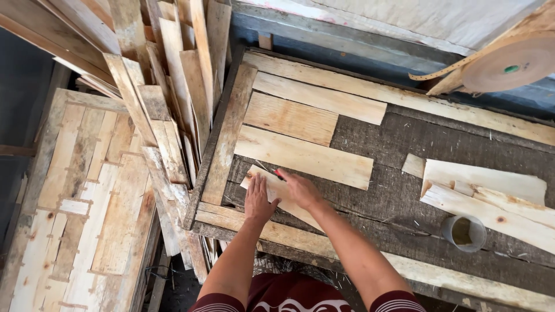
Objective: Scoring and breaking thin wood strips with a utility knife to fit a pattern on a wooden surface.
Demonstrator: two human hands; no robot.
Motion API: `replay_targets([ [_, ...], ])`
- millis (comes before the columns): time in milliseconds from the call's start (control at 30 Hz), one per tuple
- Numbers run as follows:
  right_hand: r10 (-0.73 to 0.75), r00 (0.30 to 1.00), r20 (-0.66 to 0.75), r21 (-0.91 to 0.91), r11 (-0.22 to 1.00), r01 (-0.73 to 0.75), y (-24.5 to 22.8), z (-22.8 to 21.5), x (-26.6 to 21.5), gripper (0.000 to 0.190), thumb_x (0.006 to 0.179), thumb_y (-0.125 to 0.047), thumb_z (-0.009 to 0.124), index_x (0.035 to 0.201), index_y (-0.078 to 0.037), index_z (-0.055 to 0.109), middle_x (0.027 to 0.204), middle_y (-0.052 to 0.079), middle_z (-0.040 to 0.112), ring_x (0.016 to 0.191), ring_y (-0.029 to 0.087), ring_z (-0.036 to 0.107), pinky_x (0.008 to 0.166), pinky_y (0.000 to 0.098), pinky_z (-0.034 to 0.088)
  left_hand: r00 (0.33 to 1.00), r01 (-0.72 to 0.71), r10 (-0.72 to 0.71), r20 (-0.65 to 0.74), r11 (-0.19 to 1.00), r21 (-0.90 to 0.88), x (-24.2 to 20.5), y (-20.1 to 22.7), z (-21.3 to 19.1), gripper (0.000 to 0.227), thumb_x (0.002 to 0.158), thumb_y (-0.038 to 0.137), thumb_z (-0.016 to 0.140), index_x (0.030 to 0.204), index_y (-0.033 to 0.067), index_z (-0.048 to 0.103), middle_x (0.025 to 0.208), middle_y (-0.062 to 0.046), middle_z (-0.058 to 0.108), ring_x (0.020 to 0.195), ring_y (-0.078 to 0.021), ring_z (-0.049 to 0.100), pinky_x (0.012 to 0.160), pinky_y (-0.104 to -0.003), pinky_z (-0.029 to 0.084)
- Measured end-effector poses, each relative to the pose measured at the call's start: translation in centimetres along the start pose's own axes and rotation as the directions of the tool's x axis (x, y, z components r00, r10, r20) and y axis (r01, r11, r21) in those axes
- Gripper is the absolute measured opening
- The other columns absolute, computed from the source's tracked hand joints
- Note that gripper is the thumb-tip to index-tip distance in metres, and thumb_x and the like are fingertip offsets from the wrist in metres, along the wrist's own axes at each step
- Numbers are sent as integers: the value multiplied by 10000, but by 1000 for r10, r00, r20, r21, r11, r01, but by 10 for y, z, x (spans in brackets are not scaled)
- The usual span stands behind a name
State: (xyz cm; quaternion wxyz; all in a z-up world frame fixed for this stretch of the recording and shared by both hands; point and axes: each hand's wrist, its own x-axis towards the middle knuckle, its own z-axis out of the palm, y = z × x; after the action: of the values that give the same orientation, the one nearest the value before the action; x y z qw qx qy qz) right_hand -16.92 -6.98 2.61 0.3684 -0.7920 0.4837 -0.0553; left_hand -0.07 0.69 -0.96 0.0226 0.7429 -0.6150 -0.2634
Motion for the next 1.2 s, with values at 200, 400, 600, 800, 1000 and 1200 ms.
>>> replay_targets([
  [200, 23, 999, 34, -13, 1000, -22, -36, 11, 23, 575, 999, -90, 471, 1555, -229, 425, 1152, 202, 685, 1004, 413, 681, 867, 490, 562, 1000, -18, 18, -21, 1000, -9, 0, -3, 0, 1023, 830, 527, 763, 1575, 6, 293, 1690, -165, 210, 1563, -287, 187, 1271, -378, 160],
  [400, 42, 996, 73, -68, 997, -37, -45, 11, 35, 584, 993, -89, 466, 1558, -230, 418, 1152, 208, 681, 988, 422, 686, 856, 496, 568, 999, -30, 31, -18, 997, 78, 4, -7, 10, 998, 854, 534, 716, 1580, 7, 279, 1687, -160, 198, 1565, -286, 161, 1258, -387, 134],
  [600, 9, 997, 76, -99, 995, -1, -43, 12, 36, 595, 986, -82, 463, 1562, -220, 405, 1148, 199, 687, 981, 402, 703, 843, 479, 585, 998, -20, 13, 54, 991, 134, 2, 0, -3, 996, 898, 575, 666, 1588, -2, 239, 1690, -167, 164, 1571, -286, 119, 1267, -382, 103],
  [800, 26, 994, 102, -136, 991, -12, -42, 13, 37, 611, 990, -72, 461, 1576, -223, 383, 1156, 193, 685, 972, 390, 708, 846, 467, 591, 999, -15, 9, 52, 993, 117, 2, 0, -3, 984, 902, 563, 668, 1594, 7, 243, 1696, -160, 165, 1575, -280, 120, 1269, -377, 101],
  [1000, 45, 989, 139, -192, 981, -17, -48, 9, 38, 653, 971, -56, 480, 1582, -269, 386, 1121, 183, 686, 969, 383, 707, 851, 466, 591, 998, 2, -7, 56, 995, 103, 3, -1, 1, 1006, 880, 548, 701, 1596, 15, 236, 1702, -150, 156, 1575, -275, 117, 1270, -381, 112],
  [1200, -3, 996, 87, -163, 986, 17, -34, 21, 44, 607, 977, -91, 478, 1553, -274, 418, 1097, 194, 678, 948, 414, 697, 830, 498, 581, 995, 23, -34, 89, 993, 114, 2, 5, -9, 1019, 859, 523, 729, 1597, 29, 230, 1703, -143, 142, 1575, -267, 111, 1268, -374, 115],
])
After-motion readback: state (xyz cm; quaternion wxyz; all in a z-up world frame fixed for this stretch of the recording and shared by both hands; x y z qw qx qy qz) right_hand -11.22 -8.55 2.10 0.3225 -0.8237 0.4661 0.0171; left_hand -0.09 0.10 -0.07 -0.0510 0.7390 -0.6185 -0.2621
